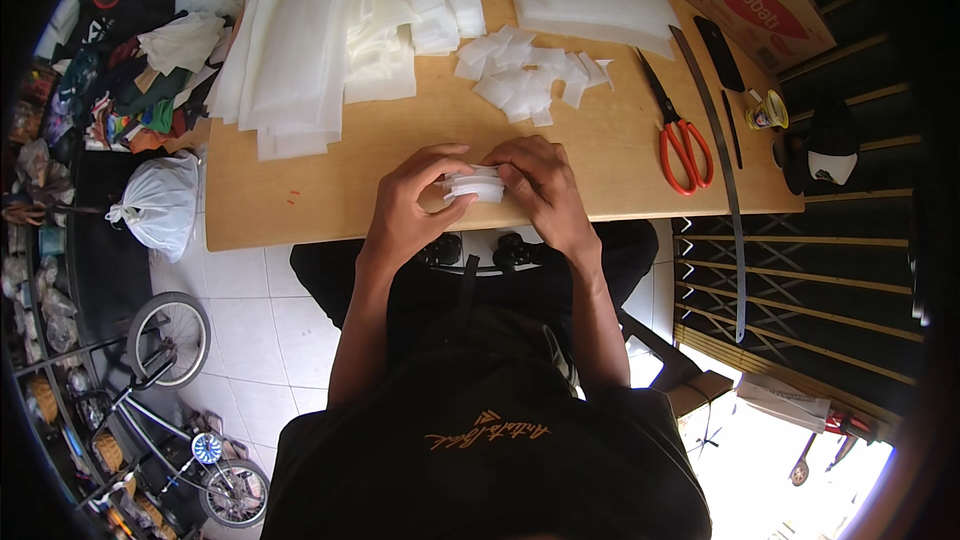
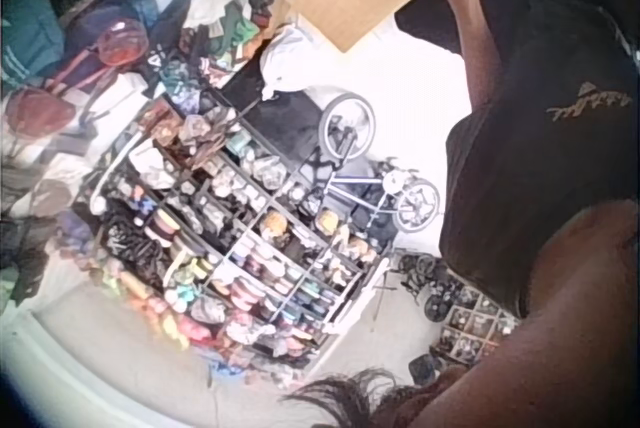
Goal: The person folds small white foam strips and gathers them into a stack on a table.
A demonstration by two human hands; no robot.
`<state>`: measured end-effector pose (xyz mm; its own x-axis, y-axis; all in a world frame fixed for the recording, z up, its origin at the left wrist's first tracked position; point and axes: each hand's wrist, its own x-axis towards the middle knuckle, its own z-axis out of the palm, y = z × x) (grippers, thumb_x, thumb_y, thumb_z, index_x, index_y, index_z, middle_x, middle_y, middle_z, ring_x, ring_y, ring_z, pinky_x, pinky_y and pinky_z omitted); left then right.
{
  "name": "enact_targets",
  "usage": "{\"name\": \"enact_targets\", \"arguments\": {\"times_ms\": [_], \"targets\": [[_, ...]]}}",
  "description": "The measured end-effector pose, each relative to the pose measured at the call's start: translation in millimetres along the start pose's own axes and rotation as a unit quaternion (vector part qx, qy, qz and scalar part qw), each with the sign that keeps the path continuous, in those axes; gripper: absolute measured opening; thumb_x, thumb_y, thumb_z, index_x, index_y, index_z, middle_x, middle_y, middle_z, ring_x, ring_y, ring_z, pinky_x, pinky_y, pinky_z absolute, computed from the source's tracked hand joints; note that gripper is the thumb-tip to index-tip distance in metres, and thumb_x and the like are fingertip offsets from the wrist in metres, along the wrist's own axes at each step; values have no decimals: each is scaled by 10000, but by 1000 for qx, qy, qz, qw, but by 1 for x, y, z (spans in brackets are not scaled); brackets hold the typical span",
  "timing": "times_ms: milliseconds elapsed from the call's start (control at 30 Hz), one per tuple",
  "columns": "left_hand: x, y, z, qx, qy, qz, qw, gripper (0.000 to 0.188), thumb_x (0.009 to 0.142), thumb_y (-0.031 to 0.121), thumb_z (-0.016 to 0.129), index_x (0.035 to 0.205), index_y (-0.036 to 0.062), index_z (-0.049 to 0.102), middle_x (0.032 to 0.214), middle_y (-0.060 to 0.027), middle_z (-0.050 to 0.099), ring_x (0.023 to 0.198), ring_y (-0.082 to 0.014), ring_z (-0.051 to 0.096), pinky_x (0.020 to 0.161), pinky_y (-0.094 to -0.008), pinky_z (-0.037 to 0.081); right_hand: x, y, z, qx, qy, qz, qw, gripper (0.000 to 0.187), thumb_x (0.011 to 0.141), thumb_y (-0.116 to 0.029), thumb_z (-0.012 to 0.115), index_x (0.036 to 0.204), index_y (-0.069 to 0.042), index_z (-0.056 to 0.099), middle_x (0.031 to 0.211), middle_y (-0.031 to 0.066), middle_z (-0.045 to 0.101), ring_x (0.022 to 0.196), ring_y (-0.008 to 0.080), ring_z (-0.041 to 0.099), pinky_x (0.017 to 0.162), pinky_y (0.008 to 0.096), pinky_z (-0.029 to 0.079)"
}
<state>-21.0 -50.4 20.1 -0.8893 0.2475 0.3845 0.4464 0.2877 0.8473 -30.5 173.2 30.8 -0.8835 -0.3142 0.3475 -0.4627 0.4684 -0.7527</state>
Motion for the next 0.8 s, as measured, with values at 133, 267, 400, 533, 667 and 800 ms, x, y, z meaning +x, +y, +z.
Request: {"name": "enact_targets", "arguments": {"times_ms": [133, 267, 400, 533, 667, 800], "targets": [[-2, 0, -1, 16, -10, -33, 999, 329, 800, 24, 877, 1100, 53, 747, 1141, -107, 756, 1013, -284, 735, 838, -381, 597, -1, -2, 3, -31, -2, -9, 999, 242, 949, -296, 749, 1066, -86, 779, 1041, 75, 724, 1050, 295, 639, 961, 425, 420], [-2, 0, 0, 56, -1, -3, 998, 335, 797, 31, 883, 1101, 44, 744, 1112, -104, 756, 1026, -299, 723, 840, -399, 585, -2, -4, 4, -74, -9, -6, 997, 264, 945, -326, 760, 1098, -114, 799, 1068, 60, 721, 1058, 271, 634, 941, 407, 420], [0, 1, 1, 99, 22, 67, 993, 345, 790, 33, 891, 1102, 36, 745, 1106, -111, 756, 1075, -306, 713, 861, -407, 586, -1, -6, 2, -72, -18, -3, 997, 261, 945, -325, 760, 1097, -120, 812, 1077, 51, 720, 1059, 254, 630, 930, 395, 414], [-1, 0, 4, 44, 27, 39, 998, 339, 796, 19, 883, 1109, 29, 752, 1095, -115, 762, 1055, -293, 729, 875, -391, 592, -3, -3, 5, -81, -5, -10, 997, 254, 951, -322, 754, 1088, -119, 820, 1079, 46, 719, 1066, 246, 628, 933, 388, 404], [-2, 2, 0, 38, 4, 8, 999, 329, 811, 14, 873, 1118, 24, 756, 1080, -121, 767, 992, -276, 751, 879, -369, 599, -3, -3, 3, -79, -21, -3, 997, 252, 966, -293, 751, 1130, -110, 806, 1105, 63, 712, 1089, 264, 627, 964, 404, 412], [0, 4, 0, 34, -5, -2, 999, 323, 821, 20, 873, 1121, 19, 756, 1072, -126, 774, 955, -263, 759, 868, -355, 604, 3, 13, 3, 10, 157, 65, 985, 227, 926, -214, 788, 1118, -94, 801, 1096, 66, 726, 1083, 278, 651, 913, 430, 454]]}}
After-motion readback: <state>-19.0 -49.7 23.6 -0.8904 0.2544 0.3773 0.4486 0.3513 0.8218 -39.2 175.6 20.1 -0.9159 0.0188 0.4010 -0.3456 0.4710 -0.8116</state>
